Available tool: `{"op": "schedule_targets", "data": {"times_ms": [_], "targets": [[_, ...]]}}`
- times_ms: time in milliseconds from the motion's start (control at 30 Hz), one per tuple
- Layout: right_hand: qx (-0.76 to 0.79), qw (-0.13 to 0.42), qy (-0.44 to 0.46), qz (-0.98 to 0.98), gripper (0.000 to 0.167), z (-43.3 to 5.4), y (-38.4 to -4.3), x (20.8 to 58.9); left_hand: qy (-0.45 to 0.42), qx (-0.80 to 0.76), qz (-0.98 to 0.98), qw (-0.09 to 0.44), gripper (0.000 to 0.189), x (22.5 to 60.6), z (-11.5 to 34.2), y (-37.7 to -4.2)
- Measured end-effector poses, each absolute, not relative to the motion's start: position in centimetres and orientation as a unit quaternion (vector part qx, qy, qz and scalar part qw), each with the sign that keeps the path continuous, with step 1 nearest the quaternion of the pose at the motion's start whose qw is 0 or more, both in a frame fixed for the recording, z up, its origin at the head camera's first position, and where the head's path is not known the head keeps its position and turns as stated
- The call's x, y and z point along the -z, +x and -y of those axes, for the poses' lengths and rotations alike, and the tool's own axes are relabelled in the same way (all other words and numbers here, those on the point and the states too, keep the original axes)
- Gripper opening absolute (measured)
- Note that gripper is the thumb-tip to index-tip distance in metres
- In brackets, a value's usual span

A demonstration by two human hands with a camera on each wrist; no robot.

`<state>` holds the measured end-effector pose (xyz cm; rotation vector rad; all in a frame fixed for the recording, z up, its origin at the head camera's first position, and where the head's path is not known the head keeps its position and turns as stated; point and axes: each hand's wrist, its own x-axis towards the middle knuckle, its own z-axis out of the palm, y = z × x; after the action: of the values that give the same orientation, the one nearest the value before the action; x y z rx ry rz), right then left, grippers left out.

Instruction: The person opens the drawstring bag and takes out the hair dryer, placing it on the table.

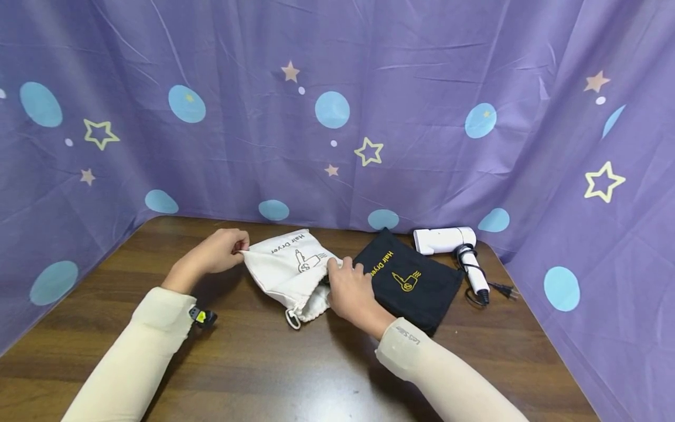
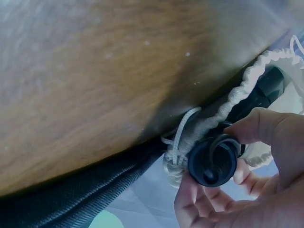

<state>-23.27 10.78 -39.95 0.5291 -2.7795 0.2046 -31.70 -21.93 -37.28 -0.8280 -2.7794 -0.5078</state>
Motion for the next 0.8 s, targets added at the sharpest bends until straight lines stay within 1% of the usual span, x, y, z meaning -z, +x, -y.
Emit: {"op": "schedule_targets", "data": {"times_ms": [200, 300, 433, 567, 800], "targets": [[-0.086, 0.14, 0.166, 0.972, 0.038, -10.4, -23.6, 40.0, -0.323, 0.182, 0.924, 0.092, 0.025, 37.5, 21.4, -31.5], [-0.101, 0.13, 0.178, 0.97, 0.038, -10.2, -23.6, 39.9, -0.331, 0.184, 0.922, 0.088, 0.026, 37.5, 21.2, -31.5], [-0.117, 0.11, 0.204, 0.966, 0.039, -9.8, -23.4, 39.8, -0.326, 0.181, 0.924, 0.083, 0.025, 37.5, 21.2, -31.4], [-0.126, 0.103, 0.211, 0.964, 0.037, -9.8, -23.7, 39.9, -0.31, 0.182, 0.929, 0.088, 0.022, 37.6, 21.4, -31.4], [-0.131, 0.075, 0.215, 0.965, 0.032, -10.7, -24.6, 40.0, -0.287, 0.187, 0.933, 0.114, 0.021, 37.5, 21.7, -31.6]]}}
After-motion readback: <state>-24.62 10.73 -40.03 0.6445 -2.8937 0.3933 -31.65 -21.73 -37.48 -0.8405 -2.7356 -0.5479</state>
